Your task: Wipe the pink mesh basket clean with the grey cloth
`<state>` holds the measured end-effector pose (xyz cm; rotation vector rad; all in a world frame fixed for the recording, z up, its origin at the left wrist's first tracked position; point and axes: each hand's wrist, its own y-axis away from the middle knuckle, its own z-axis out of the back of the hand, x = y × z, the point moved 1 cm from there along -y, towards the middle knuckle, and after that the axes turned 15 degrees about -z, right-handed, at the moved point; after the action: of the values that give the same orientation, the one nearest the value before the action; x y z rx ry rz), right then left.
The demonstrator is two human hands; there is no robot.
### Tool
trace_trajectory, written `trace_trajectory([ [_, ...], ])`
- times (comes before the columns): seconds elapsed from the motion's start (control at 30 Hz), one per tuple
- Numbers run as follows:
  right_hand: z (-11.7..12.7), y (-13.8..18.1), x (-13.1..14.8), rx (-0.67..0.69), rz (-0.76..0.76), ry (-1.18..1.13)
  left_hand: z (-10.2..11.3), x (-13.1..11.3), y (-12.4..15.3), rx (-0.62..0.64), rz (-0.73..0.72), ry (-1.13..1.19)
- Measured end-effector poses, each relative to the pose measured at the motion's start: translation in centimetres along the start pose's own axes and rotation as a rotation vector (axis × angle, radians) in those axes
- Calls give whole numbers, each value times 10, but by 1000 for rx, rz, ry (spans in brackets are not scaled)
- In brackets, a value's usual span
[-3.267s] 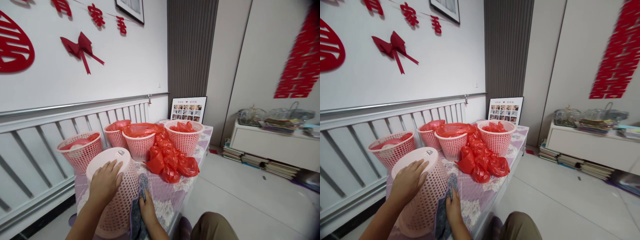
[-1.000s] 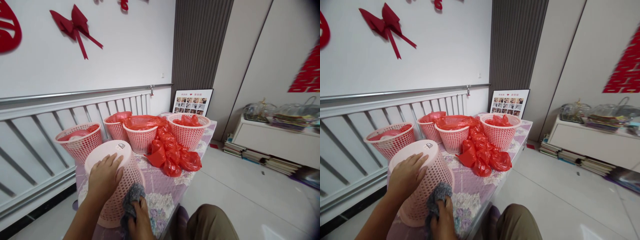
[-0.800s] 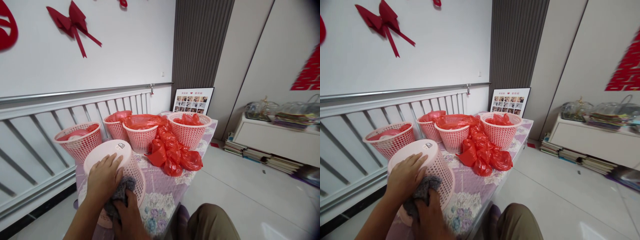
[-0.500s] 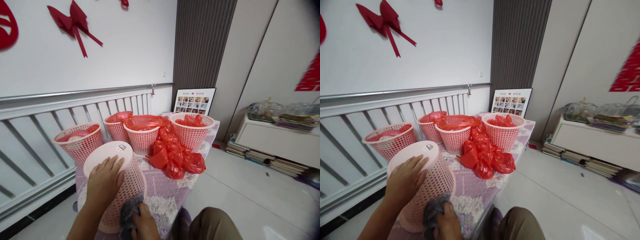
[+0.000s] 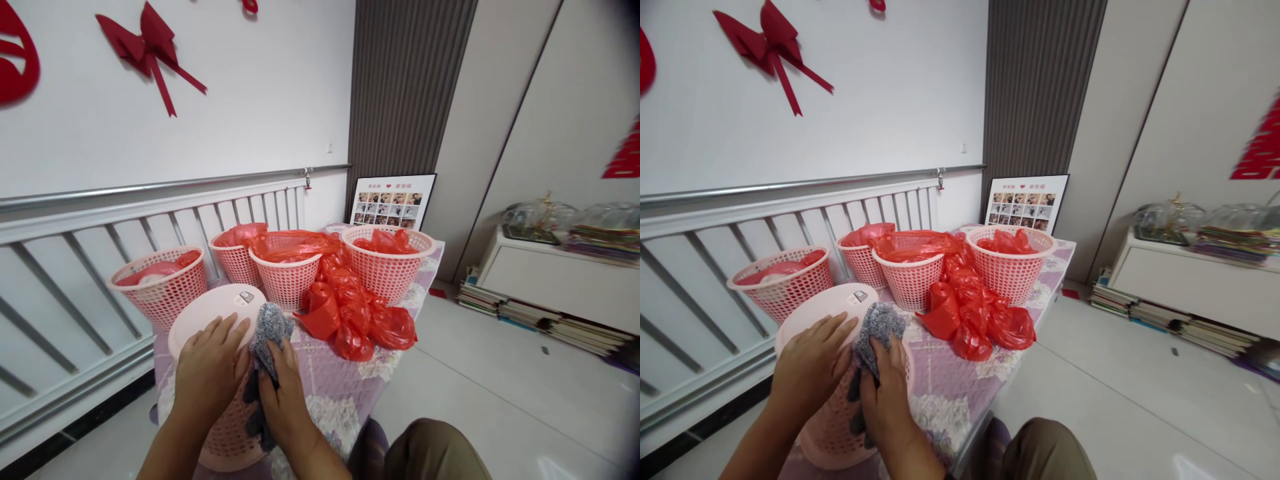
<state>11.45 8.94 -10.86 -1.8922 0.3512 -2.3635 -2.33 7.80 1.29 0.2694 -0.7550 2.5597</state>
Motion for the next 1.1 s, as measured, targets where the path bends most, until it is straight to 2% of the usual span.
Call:
trace_trajectory([
  [0.03,-2,-1,-1,13,9,3,0,0,0,-3,-3,-2],
  [0.1,-3,-2,-20,12,-46,13,-1,1,0,-6,-5,-4],
  [0.23,-1,0,-92,-50,-280,28,-3,0,0,-4,-1,-4],
  [0.3,0,2,-117,-62,-300,29,-3,0,0,0,0,-4],
  [0.37,1,3,-124,-58,-277,18,-3,0,0,3,-8,-1],
  [0.47,3,0,-100,-61,-258,4,-4,5,2,-2,-55,28],
  [0.53,6,-3,-68,-78,-222,12,-6,10,3,-13,-114,64],
  [0.67,15,-12,-2,-69,-25,37,-7,24,5,-41,-245,126],
  [0.77,17,-19,10,-68,42,32,-8,30,6,-52,-283,154],
  [0.83,15,-22,-8,-99,-20,8,-8,30,7,-61,-278,167],
  [0.97,11,-17,-83,-141,-237,-30,-7,29,7,-63,-256,173],
  [1.03,11,-8,-116,-154,-294,-24,-7,28,7,-54,-248,180],
  [1.1,12,0,-135,-183,-308,-23,-7,28,7,-38,-232,197],
])
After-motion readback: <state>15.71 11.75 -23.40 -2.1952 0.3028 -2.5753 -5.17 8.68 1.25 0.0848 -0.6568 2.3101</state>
